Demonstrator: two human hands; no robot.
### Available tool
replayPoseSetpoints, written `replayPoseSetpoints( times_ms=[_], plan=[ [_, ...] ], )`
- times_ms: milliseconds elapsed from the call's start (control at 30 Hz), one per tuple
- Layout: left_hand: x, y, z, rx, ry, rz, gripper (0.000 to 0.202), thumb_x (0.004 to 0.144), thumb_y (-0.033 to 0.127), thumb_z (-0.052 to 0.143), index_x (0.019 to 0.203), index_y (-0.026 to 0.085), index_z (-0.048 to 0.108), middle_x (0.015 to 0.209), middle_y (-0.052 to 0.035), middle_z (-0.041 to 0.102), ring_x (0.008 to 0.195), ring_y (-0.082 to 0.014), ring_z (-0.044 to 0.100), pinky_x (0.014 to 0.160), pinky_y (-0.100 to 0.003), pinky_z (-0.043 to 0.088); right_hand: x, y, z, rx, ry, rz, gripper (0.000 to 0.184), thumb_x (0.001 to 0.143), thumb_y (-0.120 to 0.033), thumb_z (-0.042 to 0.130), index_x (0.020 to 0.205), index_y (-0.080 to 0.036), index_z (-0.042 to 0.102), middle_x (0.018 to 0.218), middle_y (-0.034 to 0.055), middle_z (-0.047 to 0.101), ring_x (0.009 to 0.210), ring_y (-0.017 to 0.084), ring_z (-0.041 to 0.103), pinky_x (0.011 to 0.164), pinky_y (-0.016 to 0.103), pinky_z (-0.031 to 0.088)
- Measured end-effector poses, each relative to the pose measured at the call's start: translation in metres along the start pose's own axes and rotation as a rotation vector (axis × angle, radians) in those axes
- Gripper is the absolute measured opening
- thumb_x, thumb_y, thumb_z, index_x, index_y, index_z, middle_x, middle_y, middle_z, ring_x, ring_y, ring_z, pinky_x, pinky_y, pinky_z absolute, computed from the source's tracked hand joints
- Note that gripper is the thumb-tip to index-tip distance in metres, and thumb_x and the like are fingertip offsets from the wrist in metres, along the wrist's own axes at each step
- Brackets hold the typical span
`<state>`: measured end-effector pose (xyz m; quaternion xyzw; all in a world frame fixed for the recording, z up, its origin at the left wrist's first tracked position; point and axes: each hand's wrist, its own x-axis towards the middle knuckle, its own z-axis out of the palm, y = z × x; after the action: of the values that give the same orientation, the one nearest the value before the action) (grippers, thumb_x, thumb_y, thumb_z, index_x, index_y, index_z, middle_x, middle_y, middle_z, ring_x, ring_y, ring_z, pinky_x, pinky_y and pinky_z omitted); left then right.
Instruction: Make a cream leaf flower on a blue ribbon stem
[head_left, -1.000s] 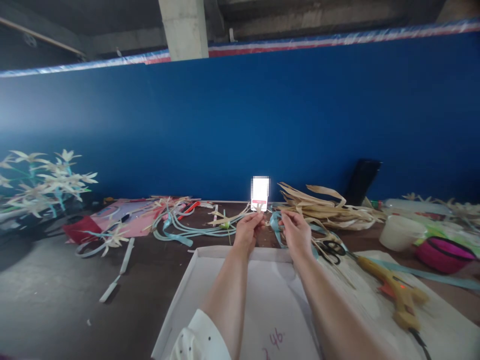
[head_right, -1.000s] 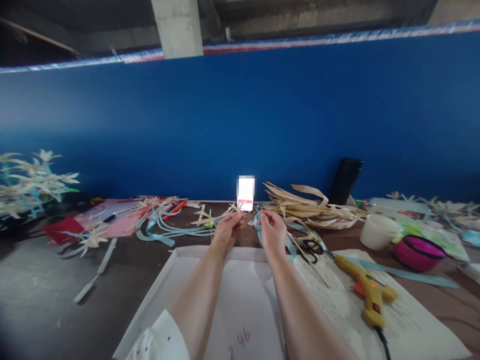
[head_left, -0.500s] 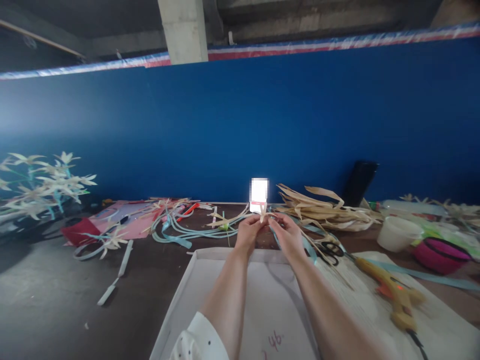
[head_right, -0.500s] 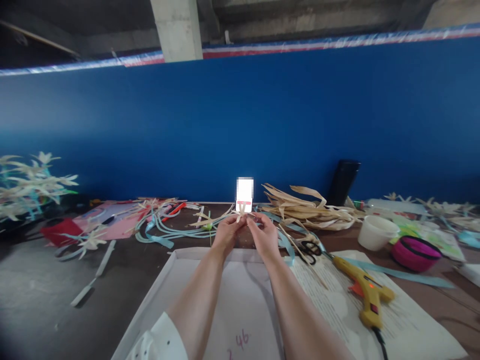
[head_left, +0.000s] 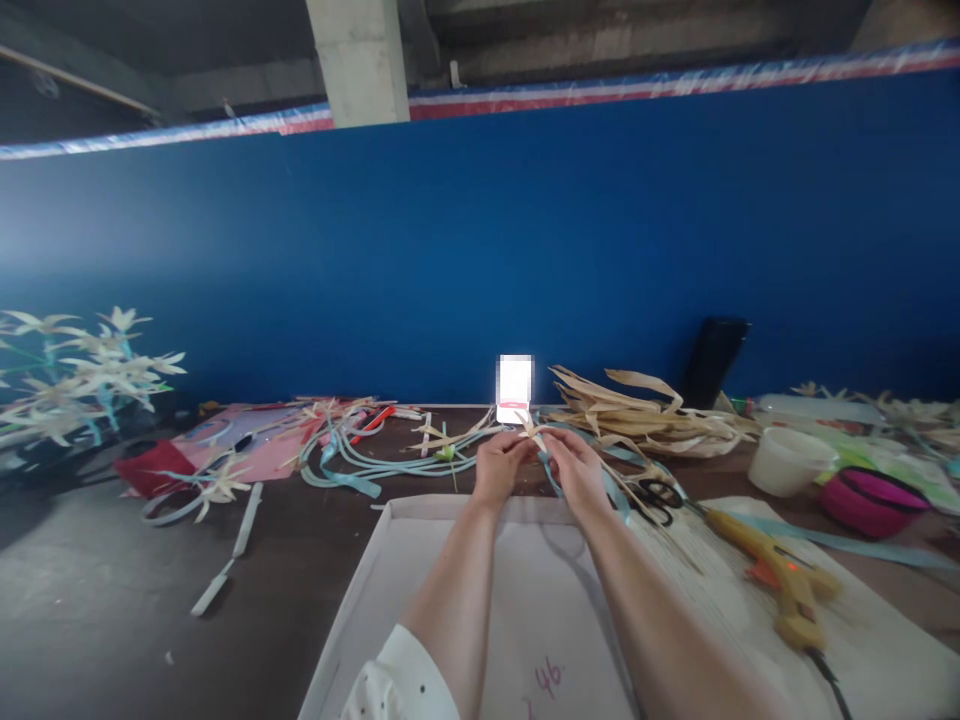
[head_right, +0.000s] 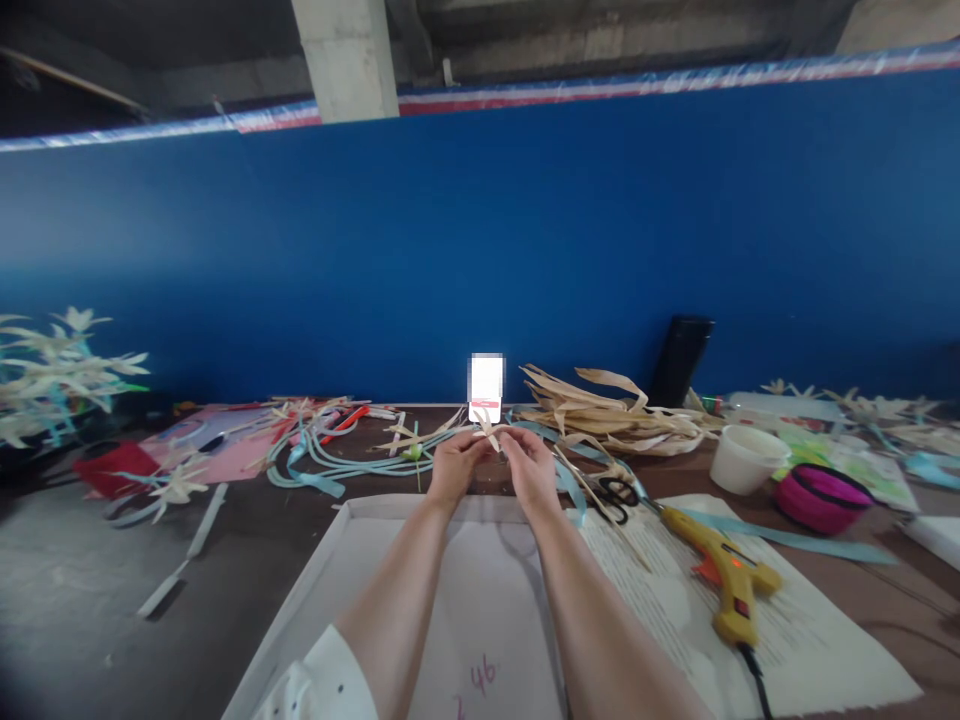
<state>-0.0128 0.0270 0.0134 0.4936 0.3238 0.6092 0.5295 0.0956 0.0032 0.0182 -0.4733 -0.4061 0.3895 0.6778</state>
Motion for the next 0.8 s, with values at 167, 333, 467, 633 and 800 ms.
replayPoseSetpoints(
  times_ms=[167, 333, 467, 633, 800],
  plan=[
    [0.0005, -0.0045, -0.0005, 0.185, 0.052, 0.164, 0.011, 0.063, 0.018, 0.067, 0.072, 0.020, 0.073, 0.072, -0.0025, 0.067, 0.072, -0.0155, 0.058, 0.068, -0.025, 0.045, 0.0004, -0.0028, -0.0007, 0.043, -0.043, 0.043, 0.035, 0.062, -0.053, 0.067, 0.070, -0.019, 0.063, 0.047, -0.0040, 0.049, 0.038, 0.009, 0.036, 0.037, 0.022, 0.022],
    [-0.0004, -0.0062, -0.0012, 0.287, 0.026, 0.253, 0.013, 0.065, 0.014, 0.065, 0.072, 0.022, 0.074, 0.075, -0.0029, 0.068, 0.075, -0.0166, 0.058, 0.072, -0.026, 0.043, 0.0014, -0.0039, -0.0001, 0.143, -0.030, 0.092, 0.035, 0.057, -0.049, 0.073, 0.067, -0.018, 0.059, 0.043, -0.0073, 0.043, 0.036, 0.006, 0.030, 0.035, 0.021, 0.020],
    [-0.0029, -0.0026, -0.0005, 0.286, -0.006, 0.269, 0.014, 0.065, 0.013, 0.066, 0.071, 0.023, 0.074, 0.076, -0.0030, 0.068, 0.077, -0.0175, 0.058, 0.075, -0.027, 0.043, 0.0003, -0.0049, 0.0001, 0.193, -0.091, 0.123, 0.033, 0.055, -0.044, 0.076, 0.064, -0.019, 0.056, 0.043, -0.0088, 0.041, 0.037, 0.006, 0.031, 0.036, 0.020, 0.021],
    [-0.0032, -0.0023, 0.0004, 0.284, 0.036, 0.263, 0.017, 0.063, 0.009, 0.066, 0.067, 0.023, 0.073, 0.073, -0.0026, 0.068, 0.075, -0.0168, 0.059, 0.075, -0.027, 0.043, 0.0018, -0.0023, -0.0003, 0.204, -0.071, 0.144, 0.031, 0.055, -0.042, 0.075, 0.065, -0.020, 0.056, 0.042, -0.0097, 0.040, 0.036, 0.005, 0.029, 0.036, 0.020, 0.019],
    [-0.0028, -0.0035, 0.0014, 0.268, 0.059, 0.264, 0.012, 0.063, 0.012, 0.067, 0.066, 0.023, 0.073, 0.072, -0.0022, 0.067, 0.074, -0.0163, 0.059, 0.072, -0.026, 0.043, 0.0044, 0.0016, 0.0004, 0.208, -0.062, 0.109, 0.029, 0.055, -0.040, 0.075, 0.066, -0.019, 0.057, 0.044, -0.0081, 0.044, 0.038, 0.005, 0.033, 0.037, 0.019, 0.019]
  ],
)
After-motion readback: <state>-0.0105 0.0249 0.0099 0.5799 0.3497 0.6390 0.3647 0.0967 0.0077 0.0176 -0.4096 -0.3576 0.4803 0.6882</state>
